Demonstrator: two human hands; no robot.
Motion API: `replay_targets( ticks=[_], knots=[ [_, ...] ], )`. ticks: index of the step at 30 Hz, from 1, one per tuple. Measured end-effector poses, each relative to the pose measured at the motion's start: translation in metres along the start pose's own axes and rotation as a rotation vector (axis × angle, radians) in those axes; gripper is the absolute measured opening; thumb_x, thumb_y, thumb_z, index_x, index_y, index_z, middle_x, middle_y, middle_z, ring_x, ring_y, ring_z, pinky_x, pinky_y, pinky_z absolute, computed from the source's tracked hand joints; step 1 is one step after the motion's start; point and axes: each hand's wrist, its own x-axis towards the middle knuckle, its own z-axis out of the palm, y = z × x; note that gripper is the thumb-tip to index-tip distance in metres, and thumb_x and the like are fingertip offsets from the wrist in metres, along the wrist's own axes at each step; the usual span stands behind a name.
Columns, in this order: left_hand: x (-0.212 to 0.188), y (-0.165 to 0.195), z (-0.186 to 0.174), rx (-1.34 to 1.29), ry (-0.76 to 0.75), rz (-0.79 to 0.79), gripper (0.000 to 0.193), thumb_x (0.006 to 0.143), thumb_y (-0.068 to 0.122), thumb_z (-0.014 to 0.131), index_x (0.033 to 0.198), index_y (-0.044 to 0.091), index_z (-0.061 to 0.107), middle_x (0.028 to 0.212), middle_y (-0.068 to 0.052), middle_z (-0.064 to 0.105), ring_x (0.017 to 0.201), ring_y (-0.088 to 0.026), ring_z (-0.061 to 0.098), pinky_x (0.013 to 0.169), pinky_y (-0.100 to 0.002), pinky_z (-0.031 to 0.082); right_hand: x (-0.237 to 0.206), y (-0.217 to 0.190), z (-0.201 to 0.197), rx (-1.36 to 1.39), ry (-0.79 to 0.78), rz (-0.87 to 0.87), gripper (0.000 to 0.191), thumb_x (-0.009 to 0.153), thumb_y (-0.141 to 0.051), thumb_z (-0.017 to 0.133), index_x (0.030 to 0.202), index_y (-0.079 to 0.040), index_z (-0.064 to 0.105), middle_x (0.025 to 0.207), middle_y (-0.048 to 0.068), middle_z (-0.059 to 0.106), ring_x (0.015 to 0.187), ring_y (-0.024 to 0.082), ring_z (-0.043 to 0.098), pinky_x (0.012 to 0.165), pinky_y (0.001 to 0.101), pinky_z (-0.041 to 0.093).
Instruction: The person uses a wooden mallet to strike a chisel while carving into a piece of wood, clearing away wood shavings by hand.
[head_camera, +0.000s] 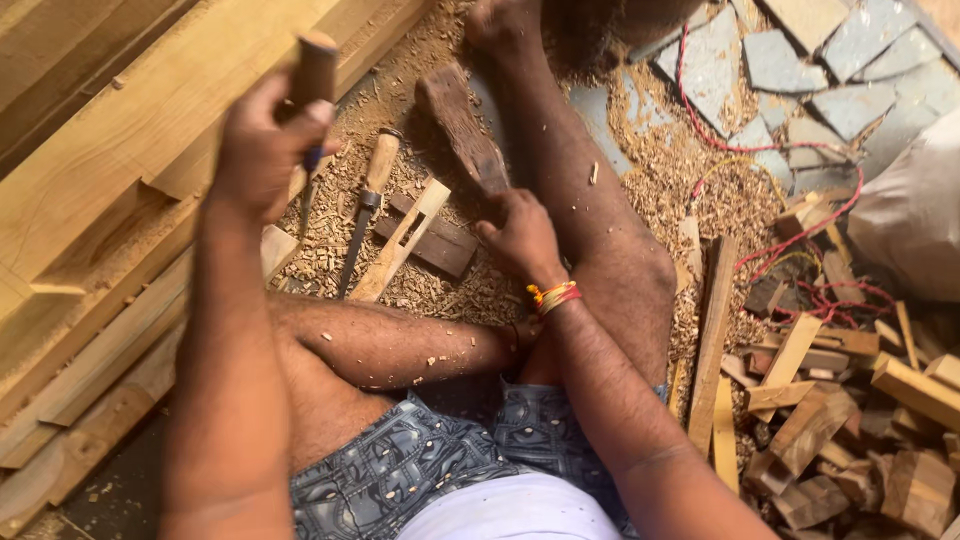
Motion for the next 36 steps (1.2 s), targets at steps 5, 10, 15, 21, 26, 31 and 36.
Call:
replay_targets(
  ticks=[5, 10, 15, 21, 26, 31, 36],
  knots=[
    [-0.018, 0.024, 0.005, -0.196, -0.224, 0.284, 0.052, 0.098, 0.008, 0.075, 0.144, -0.004, 0.053, 0.101, -0.005, 0.054, 0.092, -0.013, 0.061, 0.092, -0.035, 0.064, 0.000, -0.005, -0.004, -0.069, 0.064, -0.016, 0.059, 0.077, -0.025, 0.083, 0.128, -0.005, 0.063, 0.129, 0.020, 0.062, 0.114, 0.038, 0.064, 0.098, 0.0445, 0.053],
    [-0.027, 0.017, 0.044, -0.202, -0.304, 0.264, 0.051, 0.094, 0.009, 0.073, 0.140, 0.003, 0.054, 0.114, -0.002, 0.055, 0.101, -0.010, 0.060, 0.089, -0.029, 0.061, -0.001, -0.006, 0.003, -0.110, 0.024, 0.006, 0.064, 0.077, -0.025, 0.084, 0.133, -0.007, 0.060, 0.134, 0.019, 0.057, 0.118, 0.039, 0.061, 0.100, 0.0455, 0.052],
    [-0.038, -0.019, 0.051, -0.112, -0.286, 0.318, 0.032, 0.089, 0.012, 0.079, 0.118, 0.008, 0.065, 0.113, 0.001, 0.054, 0.107, -0.008, 0.059, 0.102, -0.027, 0.058, 0.006, 0.001, 0.023, -0.175, 0.095, -0.074, 0.084, 0.074, -0.022, 0.088, 0.143, -0.004, 0.045, 0.139, 0.024, 0.050, 0.122, 0.044, 0.058, 0.100, 0.0476, 0.051],
    [-0.032, -0.045, 0.046, -0.279, -0.108, 0.390, 0.019, 0.101, 0.017, 0.083, 0.108, 0.007, 0.069, 0.096, 0.003, 0.062, 0.081, -0.006, 0.063, 0.078, -0.024, 0.061, 0.015, 0.004, 0.043, -0.259, -0.008, 0.065, 0.110, 0.075, -0.021, 0.088, 0.159, -0.005, 0.018, 0.140, 0.028, 0.047, 0.117, 0.047, 0.060, 0.096, 0.0492, 0.054],
    [-0.033, -0.058, 0.049, -0.383, -0.052, 0.340, 0.041, 0.100, 0.027, 0.085, 0.128, 0.003, 0.069, 0.073, 0.000, 0.062, 0.063, -0.007, 0.056, 0.060, -0.021, 0.049, 0.014, 0.013, 0.051, -0.234, -0.001, 0.026, 0.121, 0.074, -0.028, 0.094, 0.160, -0.003, 0.013, 0.138, 0.030, 0.046, 0.113, 0.051, 0.059, 0.093, 0.0509, 0.054],
    [-0.033, -0.078, 0.045, 0.000, 0.052, 0.417, 0.033, 0.107, 0.033, 0.077, 0.127, 0.006, 0.073, 0.072, 0.004, 0.064, 0.059, -0.003, 0.060, 0.063, -0.021, 0.054, 0.011, 0.030, 0.064, -0.245, -0.015, -0.008, 0.119, 0.079, -0.025, 0.092, 0.160, 0.002, 0.009, 0.140, 0.032, 0.044, 0.111, 0.050, 0.062, 0.093, 0.0491, 0.056],
    [-0.035, -0.080, 0.039, -0.153, 0.026, 0.310, 0.028, 0.106, 0.029, 0.080, 0.119, 0.004, 0.074, 0.074, 0.001, 0.065, 0.060, -0.005, 0.060, 0.057, -0.022, 0.048, 0.010, 0.040, 0.067, -0.204, -0.009, -0.007, 0.115, 0.077, -0.021, 0.092, 0.159, -0.001, 0.013, 0.142, 0.031, 0.044, 0.117, 0.048, 0.061, 0.097, 0.0479, 0.056]
  ],
)
